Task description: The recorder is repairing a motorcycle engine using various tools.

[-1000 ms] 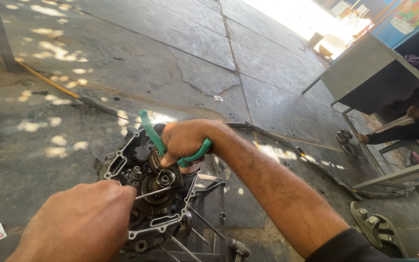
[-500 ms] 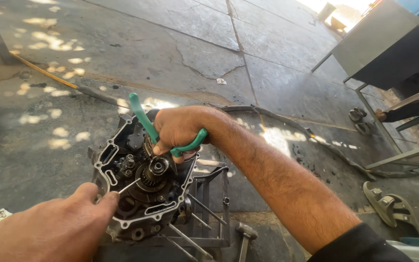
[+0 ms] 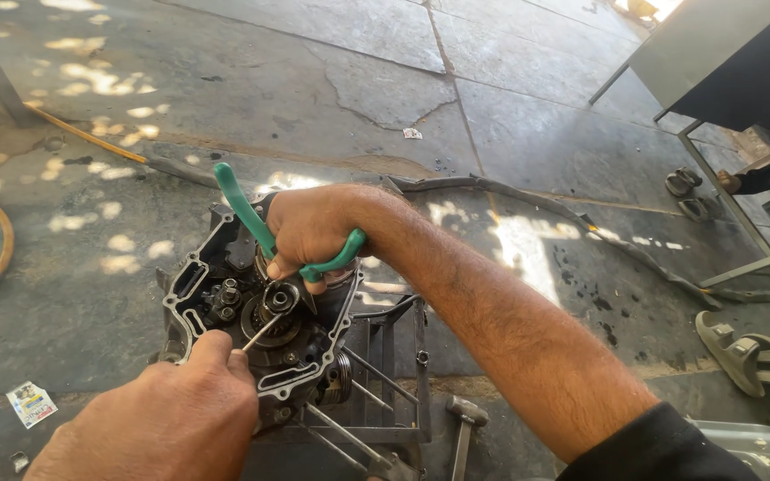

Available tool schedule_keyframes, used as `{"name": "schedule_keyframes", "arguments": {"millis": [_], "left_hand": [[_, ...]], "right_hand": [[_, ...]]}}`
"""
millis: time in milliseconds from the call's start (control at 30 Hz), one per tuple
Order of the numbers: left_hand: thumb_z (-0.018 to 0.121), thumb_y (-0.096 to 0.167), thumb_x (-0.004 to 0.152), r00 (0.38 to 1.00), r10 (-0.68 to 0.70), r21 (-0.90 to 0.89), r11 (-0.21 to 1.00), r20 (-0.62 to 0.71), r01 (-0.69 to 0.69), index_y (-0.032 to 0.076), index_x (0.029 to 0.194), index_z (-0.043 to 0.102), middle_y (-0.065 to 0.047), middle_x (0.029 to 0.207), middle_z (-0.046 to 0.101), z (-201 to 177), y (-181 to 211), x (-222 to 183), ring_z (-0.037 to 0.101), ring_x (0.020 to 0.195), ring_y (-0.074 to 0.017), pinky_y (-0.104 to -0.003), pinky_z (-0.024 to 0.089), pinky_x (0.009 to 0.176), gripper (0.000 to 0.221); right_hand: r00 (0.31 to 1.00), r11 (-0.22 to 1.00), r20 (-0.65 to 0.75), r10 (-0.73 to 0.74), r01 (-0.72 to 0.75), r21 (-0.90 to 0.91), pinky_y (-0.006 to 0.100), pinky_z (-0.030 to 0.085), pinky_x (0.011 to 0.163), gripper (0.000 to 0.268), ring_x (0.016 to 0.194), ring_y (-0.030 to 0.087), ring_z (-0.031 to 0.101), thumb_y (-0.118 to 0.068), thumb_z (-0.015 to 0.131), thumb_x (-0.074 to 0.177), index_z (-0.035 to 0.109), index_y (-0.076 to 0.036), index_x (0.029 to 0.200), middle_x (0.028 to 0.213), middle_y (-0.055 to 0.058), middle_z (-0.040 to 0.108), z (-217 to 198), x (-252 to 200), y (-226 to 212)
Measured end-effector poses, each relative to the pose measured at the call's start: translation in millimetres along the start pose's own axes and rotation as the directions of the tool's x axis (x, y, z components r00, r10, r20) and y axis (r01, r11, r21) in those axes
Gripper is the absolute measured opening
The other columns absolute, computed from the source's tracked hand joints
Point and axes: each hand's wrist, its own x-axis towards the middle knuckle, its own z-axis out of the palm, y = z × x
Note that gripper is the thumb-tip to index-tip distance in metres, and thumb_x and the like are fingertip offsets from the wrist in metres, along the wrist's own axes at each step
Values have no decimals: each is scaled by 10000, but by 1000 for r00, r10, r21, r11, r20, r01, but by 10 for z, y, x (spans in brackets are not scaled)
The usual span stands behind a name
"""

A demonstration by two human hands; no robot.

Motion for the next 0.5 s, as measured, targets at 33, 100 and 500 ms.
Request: {"name": "schedule_keyframes", "arguments": {"millis": [33, 100, 500], "left_hand": [[518, 186, 1006, 1000, -4, 3, 1000, 0, 4, -24, 1111, 586, -153, 1129, 590, 8, 23, 10, 736, 1047, -361, -478, 642, 804, 244], [529, 180, 994, 998, -66, -27, 998, -15, 65, -41, 1087, 601, -158, 1141, 596, 37, 75, 34, 739, 1035, -363, -475, 649, 788, 250], [688, 240, 847, 270, -491, -266, 768, -828, 583, 42, 836, 588, -129, 571, 525, 1370, 1052, 890, 585, 433, -252, -447, 461, 388, 222]], "right_hand": [[1000, 1000, -1, -4, 4, 1, 317, 445, 385, 209, 431, 139, 596, -185, 691, 916, 689, -7, 806, 576, 101, 688, -3, 2, 14], [1000, 1000, -7, -11, 11, 6, 324, 442, 388, 235, 435, 142, 602, -199, 692, 919, 706, 10, 814, 593, 105, 699, 2, 6, 49], [995, 995, -71, -68, 73, 62, 361, 531, 525, 209, 536, 166, 692, -194, 718, 888, 739, 13, 905, 667, 120, 754, 54, -58, 150]]}}
